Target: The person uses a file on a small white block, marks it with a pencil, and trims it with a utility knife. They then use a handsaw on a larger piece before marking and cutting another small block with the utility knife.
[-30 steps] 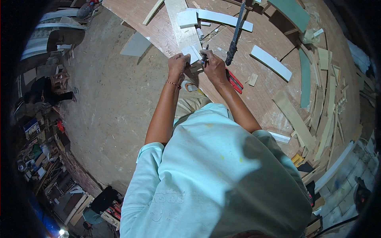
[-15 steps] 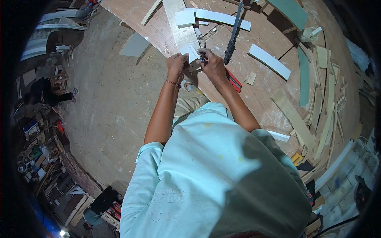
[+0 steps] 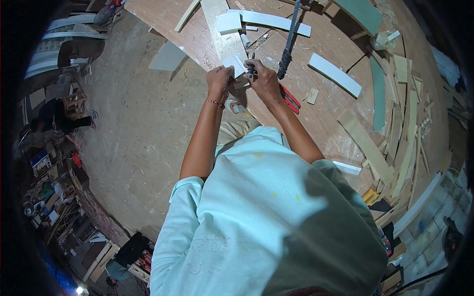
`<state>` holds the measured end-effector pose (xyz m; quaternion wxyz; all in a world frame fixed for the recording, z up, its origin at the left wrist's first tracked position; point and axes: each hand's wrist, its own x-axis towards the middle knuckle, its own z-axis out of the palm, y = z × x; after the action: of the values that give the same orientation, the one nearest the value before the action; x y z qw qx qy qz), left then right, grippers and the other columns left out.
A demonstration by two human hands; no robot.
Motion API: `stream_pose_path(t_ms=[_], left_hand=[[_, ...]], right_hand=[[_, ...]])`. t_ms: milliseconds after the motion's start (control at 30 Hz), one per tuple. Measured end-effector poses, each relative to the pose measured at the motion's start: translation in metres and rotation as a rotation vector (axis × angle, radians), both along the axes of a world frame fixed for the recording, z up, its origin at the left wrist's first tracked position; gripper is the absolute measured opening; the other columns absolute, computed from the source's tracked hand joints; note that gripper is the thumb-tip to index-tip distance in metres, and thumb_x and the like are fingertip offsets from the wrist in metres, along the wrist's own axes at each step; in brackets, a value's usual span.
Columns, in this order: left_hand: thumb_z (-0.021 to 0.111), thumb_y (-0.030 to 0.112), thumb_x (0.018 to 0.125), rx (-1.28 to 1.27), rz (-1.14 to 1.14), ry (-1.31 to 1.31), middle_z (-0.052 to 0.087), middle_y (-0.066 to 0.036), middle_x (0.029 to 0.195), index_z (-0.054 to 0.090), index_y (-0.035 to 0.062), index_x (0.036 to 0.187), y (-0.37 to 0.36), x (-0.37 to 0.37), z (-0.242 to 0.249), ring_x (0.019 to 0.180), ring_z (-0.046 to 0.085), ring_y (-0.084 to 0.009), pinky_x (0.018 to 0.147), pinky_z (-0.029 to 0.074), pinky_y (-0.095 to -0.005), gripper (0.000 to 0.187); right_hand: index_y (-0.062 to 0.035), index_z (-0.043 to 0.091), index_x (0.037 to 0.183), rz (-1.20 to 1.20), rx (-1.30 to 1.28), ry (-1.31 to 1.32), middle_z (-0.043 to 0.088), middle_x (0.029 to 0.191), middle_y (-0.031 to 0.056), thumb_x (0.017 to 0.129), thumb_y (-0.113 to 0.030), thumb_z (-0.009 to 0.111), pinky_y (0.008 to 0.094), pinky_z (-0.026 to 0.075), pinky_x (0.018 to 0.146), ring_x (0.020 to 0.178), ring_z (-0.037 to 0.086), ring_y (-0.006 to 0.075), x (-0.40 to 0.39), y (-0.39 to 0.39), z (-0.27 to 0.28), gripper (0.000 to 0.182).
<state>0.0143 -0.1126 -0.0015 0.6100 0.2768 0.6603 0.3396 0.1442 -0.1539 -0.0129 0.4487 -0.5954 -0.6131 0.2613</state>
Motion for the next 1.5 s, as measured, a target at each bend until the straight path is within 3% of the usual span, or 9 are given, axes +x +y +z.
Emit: stream_pose_path(t_ms=[300,400,500,567,667,733,833,1000,1500], left_hand=[[0.057,0.007,0.072,-0.005,0.000,0.012,0.042,-0.001,0.059,0.049,0.0036,0.061,0.000,0.003,0.004,0.048,0.041,-0.0098,0.046,0.049,-0.0261,0.015],[0.057,0.007,0.072,0.006,0.005,0.009,0.042,0.000,0.058,0.049,0.0044,0.060,-0.001,0.003,0.003,0.047,0.040,-0.0092,0.045,0.048,-0.0257,0.014],[0.057,0.007,0.072,0.011,0.009,0.015,0.042,0.001,0.056,0.049,0.0054,0.060,-0.001,0.004,0.005,0.046,0.040,-0.0085,0.045,0.047,-0.0255,0.014],[0.058,0.007,0.071,0.013,0.002,0.027,0.042,0.001,0.055,0.049,0.0058,0.060,-0.001,0.004,0.006,0.046,0.040,-0.0082,0.045,0.047,-0.0256,0.014],[0.058,0.008,0.071,0.009,0.005,0.044,0.042,0.001,0.054,0.048,0.0059,0.059,0.000,0.003,0.003,0.046,0.040,-0.0080,0.045,0.047,-0.0255,0.016],[0.059,0.005,0.066,0.049,0.025,0.057,0.049,-0.004,0.055,0.053,0.0003,0.056,0.000,0.003,0.000,0.045,0.045,-0.0110,0.041,0.039,-0.0248,0.013],[0.058,0.005,0.065,0.050,0.027,0.056,0.049,-0.003,0.053,0.053,0.0002,0.055,0.000,0.002,-0.001,0.044,0.043,-0.0103,0.041,0.036,-0.0243,0.012],[0.058,0.004,0.065,0.052,0.029,0.025,0.049,-0.003,0.053,0.052,0.0009,0.054,0.000,0.003,-0.001,0.044,0.044,-0.0107,0.042,0.038,-0.0248,0.013],[0.058,0.006,0.066,0.057,0.023,0.052,0.048,-0.004,0.052,0.051,0.0006,0.053,0.001,0.003,-0.001,0.043,0.043,-0.0116,0.041,0.039,-0.0254,0.016]], right_hand=[[-0.0040,0.050,0.092,-0.001,-0.011,0.008,0.058,0.075,0.0152,0.068,0.003,0.053,0.0354,0.045,0.059,0.069,0.058,0.0292,0.001,-0.001,0.001,0.025],[-0.0041,0.051,0.091,-0.003,0.031,0.007,0.058,0.073,0.0146,0.072,-0.004,0.055,0.0356,0.045,0.059,0.069,0.058,0.0285,0.001,0.000,0.007,0.020],[-0.0038,0.056,0.090,-0.053,-0.030,-0.037,0.060,0.082,0.0133,0.075,-0.012,0.058,0.0308,0.047,0.060,0.073,0.060,0.0244,0.002,0.003,0.015,0.017],[-0.0044,0.060,0.088,-0.074,0.151,0.030,0.061,0.082,0.0135,0.076,-0.013,0.056,0.0300,0.047,0.062,0.073,0.060,0.0244,0.001,0.007,0.020,0.015],[-0.0009,0.060,0.087,-0.082,0.059,0.136,0.060,0.083,0.0159,0.077,-0.014,0.053,0.0327,0.046,0.065,0.074,0.059,0.0280,0.000,0.009,0.027,0.018],[-0.0009,0.060,0.088,-0.080,0.065,0.112,0.060,0.082,0.0163,0.077,-0.013,0.053,0.0328,0.046,0.066,0.075,0.059,0.0278,0.000,0.012,0.023,0.018],[-0.0007,0.059,0.088,-0.059,0.053,0.113,0.060,0.082,0.0166,0.077,-0.012,0.052,0.0330,0.046,0.066,0.075,0.059,0.0277,-0.001,0.011,0.023,0.018],[-0.0021,0.060,0.088,-0.042,0.057,0.071,0.061,0.081,0.0148,0.077,-0.014,0.055,0.0290,0.046,0.065,0.075,0.061,0.0233,-0.005,0.010,0.017,0.018],[-0.0016,0.059,0.088,0.001,0.083,0.059,0.060,0.082,0.0147,0.076,-0.013,0.053,0.0343,0.045,0.067,0.074,0.058,0.0278,-0.006,0.010,0.015,0.018]])
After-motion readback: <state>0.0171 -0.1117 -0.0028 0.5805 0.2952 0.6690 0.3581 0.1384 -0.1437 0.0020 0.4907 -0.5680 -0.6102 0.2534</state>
